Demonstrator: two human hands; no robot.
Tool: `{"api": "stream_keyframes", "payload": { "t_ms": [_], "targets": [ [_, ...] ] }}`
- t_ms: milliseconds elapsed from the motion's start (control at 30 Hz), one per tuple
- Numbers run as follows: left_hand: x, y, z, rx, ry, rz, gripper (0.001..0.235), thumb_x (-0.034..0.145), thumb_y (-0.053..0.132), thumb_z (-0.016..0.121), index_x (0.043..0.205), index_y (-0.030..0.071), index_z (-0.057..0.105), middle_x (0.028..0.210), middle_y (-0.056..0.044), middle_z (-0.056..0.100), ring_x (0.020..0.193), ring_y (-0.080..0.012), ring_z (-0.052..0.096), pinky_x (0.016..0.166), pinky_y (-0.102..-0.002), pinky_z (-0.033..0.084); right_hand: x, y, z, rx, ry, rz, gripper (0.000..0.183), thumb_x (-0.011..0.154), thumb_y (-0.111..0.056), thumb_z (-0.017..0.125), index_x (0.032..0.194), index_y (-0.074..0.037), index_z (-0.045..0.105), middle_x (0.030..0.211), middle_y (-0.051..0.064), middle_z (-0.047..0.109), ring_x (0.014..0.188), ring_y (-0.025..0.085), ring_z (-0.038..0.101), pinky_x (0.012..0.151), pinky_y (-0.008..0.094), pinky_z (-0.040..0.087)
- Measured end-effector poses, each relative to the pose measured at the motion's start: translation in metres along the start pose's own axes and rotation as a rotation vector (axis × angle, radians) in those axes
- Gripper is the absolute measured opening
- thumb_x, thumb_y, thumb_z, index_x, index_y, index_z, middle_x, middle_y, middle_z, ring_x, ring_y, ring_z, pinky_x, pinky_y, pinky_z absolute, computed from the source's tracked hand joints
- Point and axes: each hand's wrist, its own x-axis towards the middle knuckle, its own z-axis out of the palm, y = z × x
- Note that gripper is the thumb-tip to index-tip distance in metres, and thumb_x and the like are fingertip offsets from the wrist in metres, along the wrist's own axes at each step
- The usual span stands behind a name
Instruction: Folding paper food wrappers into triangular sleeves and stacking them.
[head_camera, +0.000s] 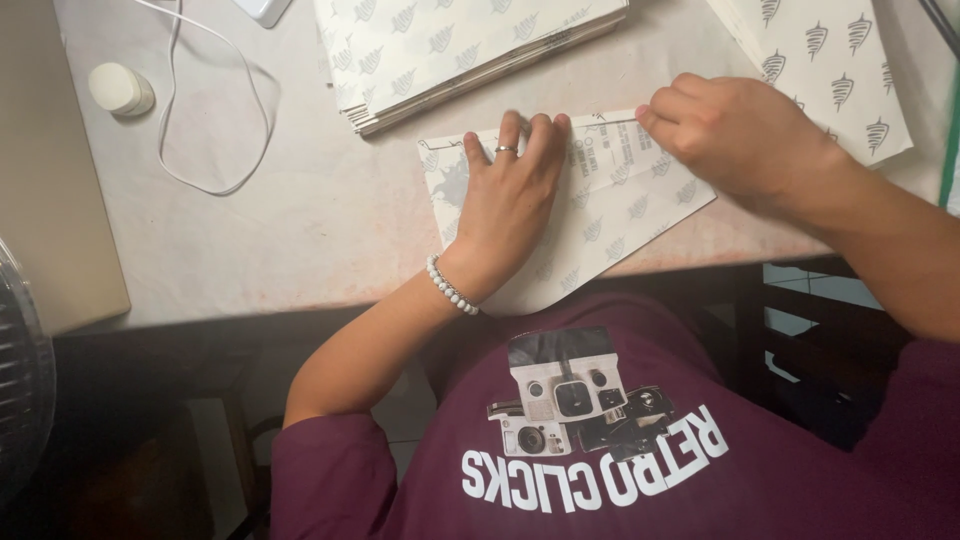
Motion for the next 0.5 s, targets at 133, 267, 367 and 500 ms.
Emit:
{"api": "stream_keyframes", "payload": {
  "t_ms": [133, 267, 367, 500],
  "targets": [
    [0.0, 0.005, 0.009, 0.003, -0.041, -0.007, 0.058, 0.09, 0.018, 0.061, 0.146, 0.014, 0.043, 0.121, -0.005, 0.049, 0.117, -0.0267, 0.057, 0.092, -0.061, 0.055, 0.005, -0.006, -0.011, -0.07, -0.102, -0.014, 0.029, 0.089, 0.003, 0.068, 0.114, -0.013, 0.069, 0.087, -0.008, 0.065, 0.076, 0.008, 0.061, 0.061, 0.018, 0.054],
    [0.002, 0.009, 0.01, -0.04, -0.082, -0.039, 0.068, 0.089, 0.015, 0.065, 0.151, 0.018, 0.037, 0.123, -0.004, 0.049, 0.115, -0.0276, 0.056, 0.093, -0.065, 0.055, 0.02, -0.009, -0.03, -0.114, -0.212, 0.022, 0.078, 0.088, -0.006, 0.065, 0.161, -0.025, 0.045, 0.08, -0.011, 0.066, 0.07, 0.008, 0.064, 0.054, 0.021, 0.055],
    [0.002, 0.007, 0.01, -0.039, -0.075, -0.039, 0.067, 0.089, 0.015, 0.066, 0.15, 0.019, 0.039, 0.123, -0.004, 0.05, 0.114, -0.0269, 0.057, 0.092, -0.065, 0.056, 0.028, -0.008, -0.031, -0.036, -0.266, 0.041, 0.079, 0.088, -0.007, 0.065, 0.161, -0.026, 0.044, 0.09, -0.009, 0.067, 0.077, 0.011, 0.066, 0.059, 0.024, 0.058],
    [0.0, 0.004, 0.007, -0.079, -0.063, -0.028, 0.067, 0.087, 0.01, 0.066, 0.149, 0.018, 0.04, 0.122, -0.004, 0.052, 0.116, -0.0273, 0.057, 0.094, -0.064, 0.055, 0.021, 0.004, -0.034, -0.072, -0.287, 0.061, 0.067, 0.096, -0.013, 0.057, 0.157, -0.038, 0.048, 0.092, -0.007, 0.059, 0.085, 0.011, 0.06, 0.073, 0.024, 0.055]
  ]
}}
